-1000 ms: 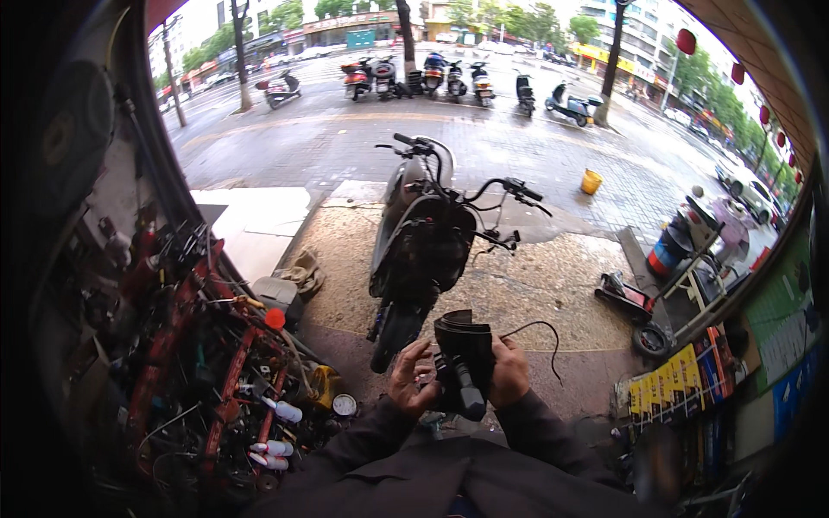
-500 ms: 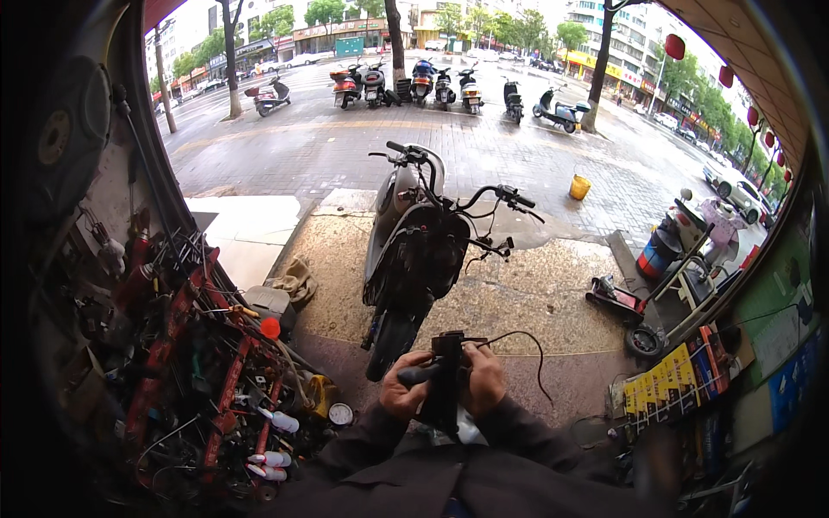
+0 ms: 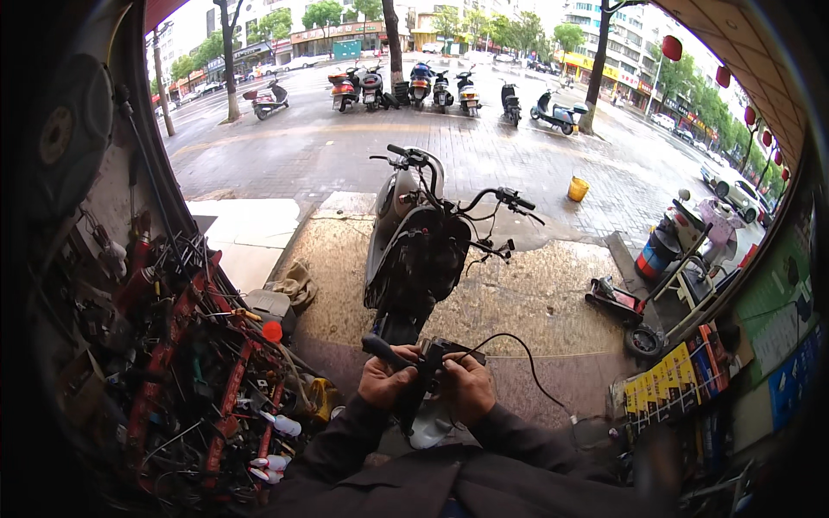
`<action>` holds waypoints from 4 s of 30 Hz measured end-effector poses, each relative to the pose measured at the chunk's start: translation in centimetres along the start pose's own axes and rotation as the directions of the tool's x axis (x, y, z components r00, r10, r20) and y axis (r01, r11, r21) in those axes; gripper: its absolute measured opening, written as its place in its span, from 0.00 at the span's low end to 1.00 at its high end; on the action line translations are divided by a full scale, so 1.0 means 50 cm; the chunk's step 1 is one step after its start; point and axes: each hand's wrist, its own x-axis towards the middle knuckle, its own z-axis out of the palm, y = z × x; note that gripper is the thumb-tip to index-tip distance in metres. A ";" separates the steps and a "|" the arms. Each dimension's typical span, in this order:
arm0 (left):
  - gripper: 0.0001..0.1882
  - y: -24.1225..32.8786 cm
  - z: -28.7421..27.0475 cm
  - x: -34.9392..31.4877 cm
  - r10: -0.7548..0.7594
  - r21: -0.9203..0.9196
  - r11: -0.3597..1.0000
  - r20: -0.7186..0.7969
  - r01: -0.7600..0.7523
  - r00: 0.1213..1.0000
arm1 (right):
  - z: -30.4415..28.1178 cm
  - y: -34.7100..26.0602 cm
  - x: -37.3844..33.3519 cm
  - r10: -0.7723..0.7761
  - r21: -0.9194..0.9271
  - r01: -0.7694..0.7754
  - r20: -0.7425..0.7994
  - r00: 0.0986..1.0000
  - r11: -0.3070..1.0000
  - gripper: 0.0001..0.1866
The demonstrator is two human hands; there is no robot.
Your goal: The person assembles a scooter handlebar assembly by hand, attaching a black plastic housing to the handlebar stem, inserting and securing small components, and routing wires. The person then fits the assembled unit onto the scooter's handlebars and aligns it for mounting.
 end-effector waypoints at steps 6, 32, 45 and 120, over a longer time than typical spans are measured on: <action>0.12 -0.002 -0.012 -0.007 -0.020 -0.067 0.998 0.051 0.023 0.999 | -0.024 0.041 0.018 0.026 -0.081 -0.014 0.150 0.988 0.997 0.12; 0.11 -0.016 -0.069 0.037 -0.312 -0.224 0.908 0.202 0.354 0.928 | -0.028 0.046 0.054 0.146 -0.079 -0.136 0.132 0.980 0.987 0.14; 0.09 -0.014 -0.044 0.036 -0.403 -0.038 0.915 -0.039 0.401 0.914 | -0.018 0.043 0.045 0.150 0.040 -0.157 0.138 0.979 0.987 0.13; 0.18 -0.071 -0.048 -0.046 -0.248 -0.282 0.931 -0.027 0.231 0.968 | -0.038 0.086 0.028 0.109 0.187 -0.164 0.272 0.956 0.969 0.16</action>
